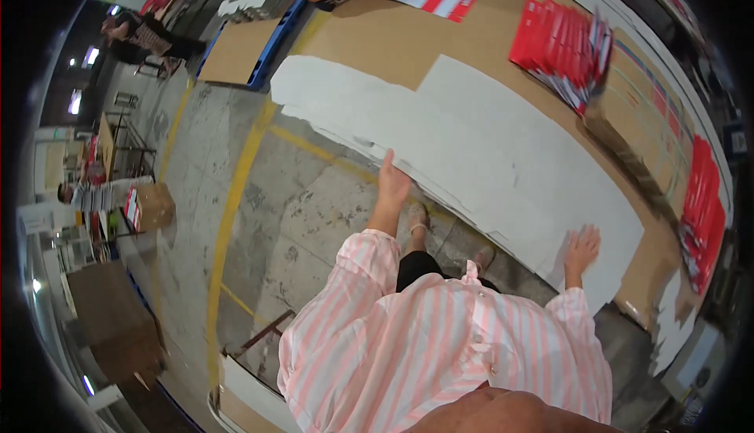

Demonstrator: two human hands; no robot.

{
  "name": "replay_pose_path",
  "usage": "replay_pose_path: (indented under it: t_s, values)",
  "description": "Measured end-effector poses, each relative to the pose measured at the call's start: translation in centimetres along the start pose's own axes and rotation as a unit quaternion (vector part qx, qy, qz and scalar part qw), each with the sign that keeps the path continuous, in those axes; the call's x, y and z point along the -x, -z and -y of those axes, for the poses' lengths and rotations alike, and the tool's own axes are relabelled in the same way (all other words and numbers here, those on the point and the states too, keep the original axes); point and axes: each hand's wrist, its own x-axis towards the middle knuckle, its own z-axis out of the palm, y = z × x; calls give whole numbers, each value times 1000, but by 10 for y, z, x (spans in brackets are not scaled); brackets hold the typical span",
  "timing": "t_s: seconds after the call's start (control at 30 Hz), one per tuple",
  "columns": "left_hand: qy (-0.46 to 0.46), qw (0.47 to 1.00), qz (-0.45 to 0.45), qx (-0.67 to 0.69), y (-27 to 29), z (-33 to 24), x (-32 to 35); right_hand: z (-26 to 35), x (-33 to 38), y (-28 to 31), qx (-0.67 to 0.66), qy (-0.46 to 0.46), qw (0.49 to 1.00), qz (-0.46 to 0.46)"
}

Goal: Sorting and stacking white cardboard cutouts in a production facility.

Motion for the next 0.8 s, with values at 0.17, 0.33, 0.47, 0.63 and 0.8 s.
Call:
replay_pose_path:
  t_s: [0.17, 0.33, 0.47, 0.63, 0.8]
  values:
    - [-6, 997, 1, -76, 38, -67, -42, 42, -4, 9, -21, -53, 998, 22]
    - [14, 984, -71, -165, 21, -63, -53, 40, -5, -3, -12, -62, 994, 89]
    - [14, 990, -48, -133, 31, -66, -58, 40, -8, -3, -17, -59, 993, 100]
    - [27, 989, -44, -136, 30, -64, -58, 42, -8, 1, -36, -71, 989, 124]
    - [-15, 985, -83, -151, 35, -59, -59, 46, -7, 1, -36, -80, 987, 133]
